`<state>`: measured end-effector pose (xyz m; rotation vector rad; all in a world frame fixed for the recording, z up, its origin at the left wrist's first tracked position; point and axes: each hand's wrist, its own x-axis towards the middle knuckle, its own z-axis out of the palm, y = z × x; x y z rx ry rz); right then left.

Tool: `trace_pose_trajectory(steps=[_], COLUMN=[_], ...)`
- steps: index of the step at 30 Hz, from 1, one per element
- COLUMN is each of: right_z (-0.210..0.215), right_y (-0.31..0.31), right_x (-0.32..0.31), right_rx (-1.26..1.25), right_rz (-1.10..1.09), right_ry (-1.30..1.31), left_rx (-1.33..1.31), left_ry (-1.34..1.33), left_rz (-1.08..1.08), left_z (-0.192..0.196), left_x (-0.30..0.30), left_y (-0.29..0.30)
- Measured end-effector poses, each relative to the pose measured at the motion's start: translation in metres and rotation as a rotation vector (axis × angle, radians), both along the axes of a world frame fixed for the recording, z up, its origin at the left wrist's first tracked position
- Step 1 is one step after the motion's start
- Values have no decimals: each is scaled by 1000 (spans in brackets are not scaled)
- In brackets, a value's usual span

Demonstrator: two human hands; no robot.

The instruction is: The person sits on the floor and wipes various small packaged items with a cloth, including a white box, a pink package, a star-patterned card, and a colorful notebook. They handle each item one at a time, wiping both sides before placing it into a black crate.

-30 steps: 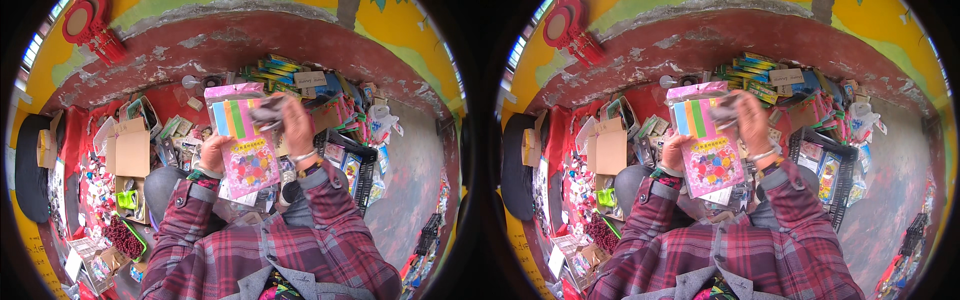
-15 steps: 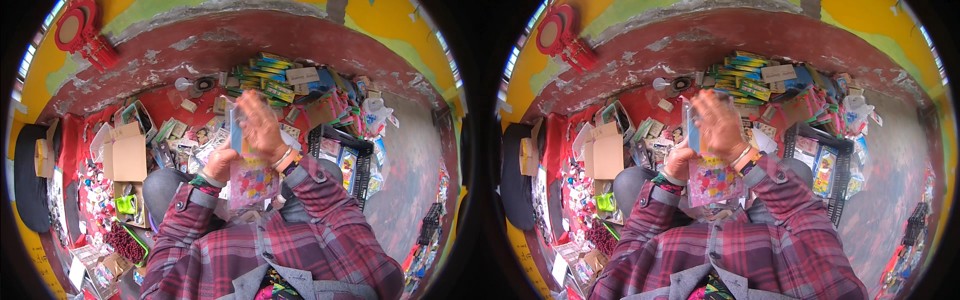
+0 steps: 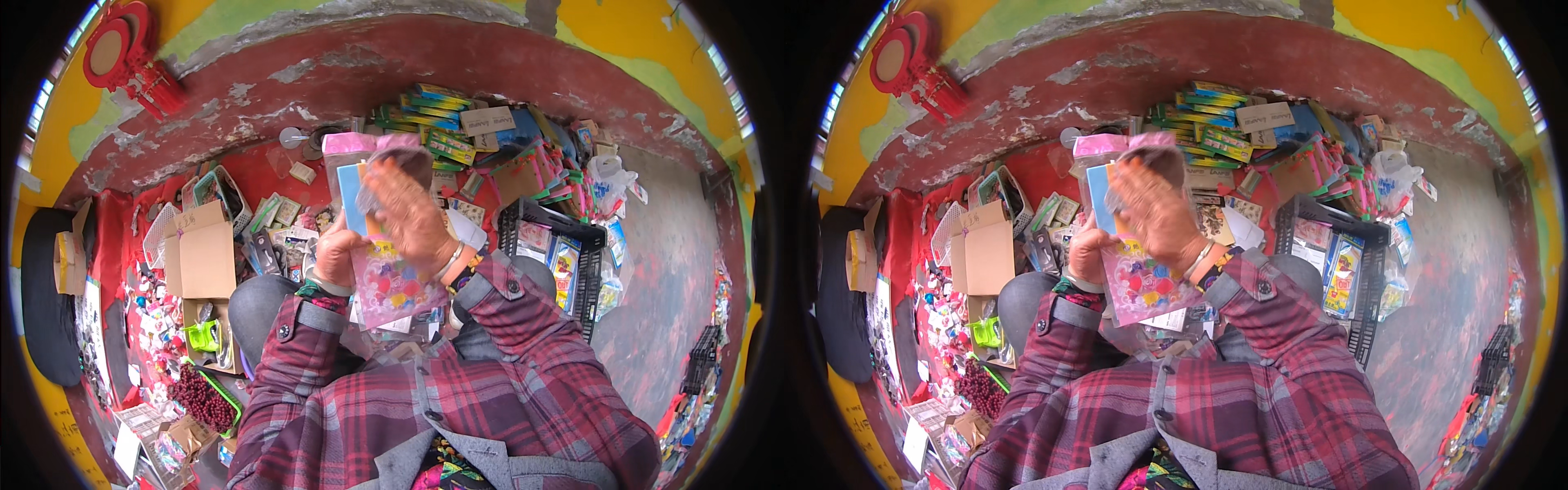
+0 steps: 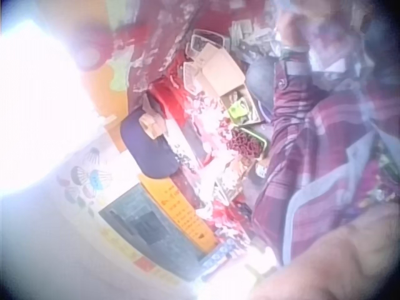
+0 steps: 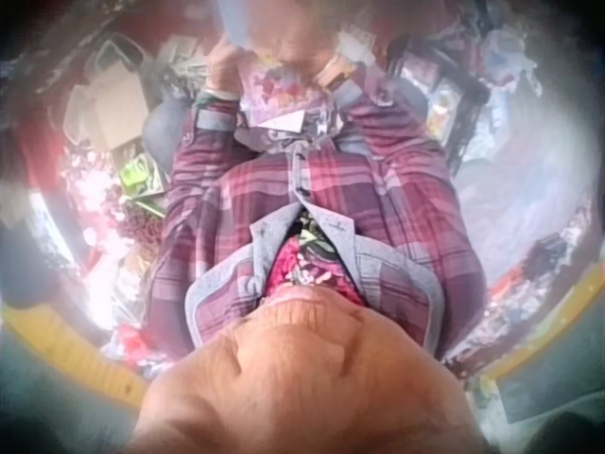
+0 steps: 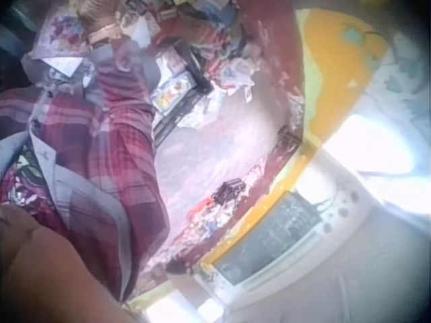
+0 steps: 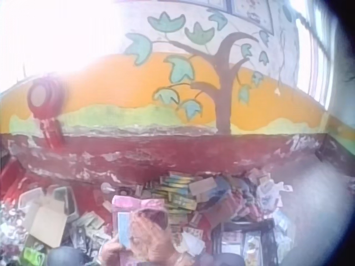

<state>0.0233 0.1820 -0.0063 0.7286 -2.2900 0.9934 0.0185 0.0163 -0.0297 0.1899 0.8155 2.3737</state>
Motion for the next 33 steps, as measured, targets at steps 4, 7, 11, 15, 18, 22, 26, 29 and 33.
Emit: trace_pose_trajectory(steps=[4,7,11,15,18,22,26,29,33], right_z=[5,7,15,1,-5,12,25,29,27], right_y=[-15,-10,7,29,42,70,106,113,104], right_x=[10,2,-5,-20,-27,-27,-27,-24,-22], right_rx=[92,216,215,-27,-129,-428,-1305,-1595,-1510], right_rz=[141,45,-165,-221,-389,-527,-82,157,461], right_ry=[19,56,53,-71,-87,-201,-561,-748,-963], left_rx=[-31,-24,-196,-195,-171,-157,-268,-328,-391], left_ry=[-78,-104,-22,7,2,-28,76,96,171], left_rz=[-2,-57,-103,-63,-53,-70,-146,-260,-433], left_z=[-12,-11,4,16,5,0,-4,-4,-13], left_x=[-4,5,10,11,8,5,2,5,6], left_y=[-3,0,4,6,0,-7,-13,-17,-27])
